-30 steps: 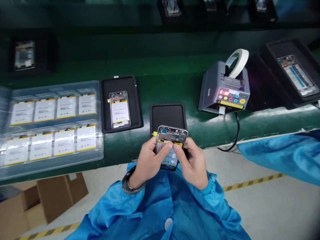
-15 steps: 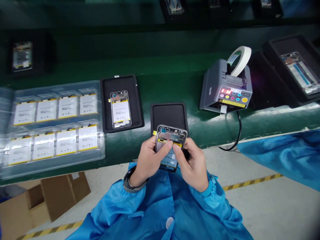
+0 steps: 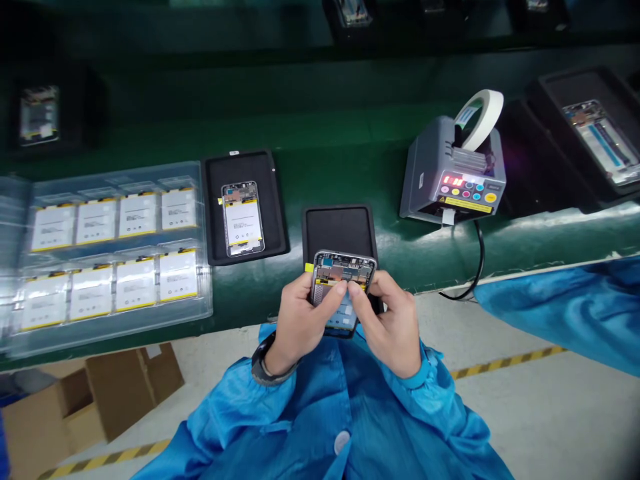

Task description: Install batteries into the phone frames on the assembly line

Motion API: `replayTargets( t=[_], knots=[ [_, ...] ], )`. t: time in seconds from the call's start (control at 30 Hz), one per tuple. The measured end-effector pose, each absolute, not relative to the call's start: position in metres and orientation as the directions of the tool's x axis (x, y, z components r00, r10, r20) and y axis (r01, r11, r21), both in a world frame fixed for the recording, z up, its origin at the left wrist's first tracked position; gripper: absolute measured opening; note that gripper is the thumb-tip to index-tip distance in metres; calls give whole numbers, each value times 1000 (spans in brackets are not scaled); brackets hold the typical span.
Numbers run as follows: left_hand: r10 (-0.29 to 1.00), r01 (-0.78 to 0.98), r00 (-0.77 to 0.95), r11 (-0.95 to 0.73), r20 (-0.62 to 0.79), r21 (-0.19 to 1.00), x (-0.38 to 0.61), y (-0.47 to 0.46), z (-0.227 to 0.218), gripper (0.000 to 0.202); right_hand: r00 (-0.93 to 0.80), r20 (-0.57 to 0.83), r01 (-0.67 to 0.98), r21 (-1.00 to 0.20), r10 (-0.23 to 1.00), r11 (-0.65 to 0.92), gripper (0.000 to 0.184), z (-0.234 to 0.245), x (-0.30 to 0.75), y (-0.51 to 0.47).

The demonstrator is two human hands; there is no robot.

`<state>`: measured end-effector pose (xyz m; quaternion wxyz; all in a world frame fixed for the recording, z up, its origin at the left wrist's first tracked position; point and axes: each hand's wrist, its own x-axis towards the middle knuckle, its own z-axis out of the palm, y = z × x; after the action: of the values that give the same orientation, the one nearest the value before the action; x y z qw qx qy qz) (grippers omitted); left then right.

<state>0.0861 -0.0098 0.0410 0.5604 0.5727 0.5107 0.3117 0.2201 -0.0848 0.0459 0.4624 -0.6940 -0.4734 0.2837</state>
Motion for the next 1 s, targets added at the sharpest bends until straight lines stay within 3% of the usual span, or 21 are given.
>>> replayTargets(
  t=[0.43, 0.8, 1.0],
  knots=[
    [917, 205, 242, 272, -318, 940, 90, -14, 37, 25, 390, 26, 362, -924, 921, -127, 24, 42, 224, -77],
    [855, 82, 318, 407, -411, 910, 86, -15, 26, 44, 348, -93, 143, -978, 933, -151, 23, 27, 225, -74],
    [802, -91, 369, 535, -471, 840, 90, -7, 14, 43, 275, -45, 273, -954, 961, -123, 34, 39, 221, -81]
  ],
)
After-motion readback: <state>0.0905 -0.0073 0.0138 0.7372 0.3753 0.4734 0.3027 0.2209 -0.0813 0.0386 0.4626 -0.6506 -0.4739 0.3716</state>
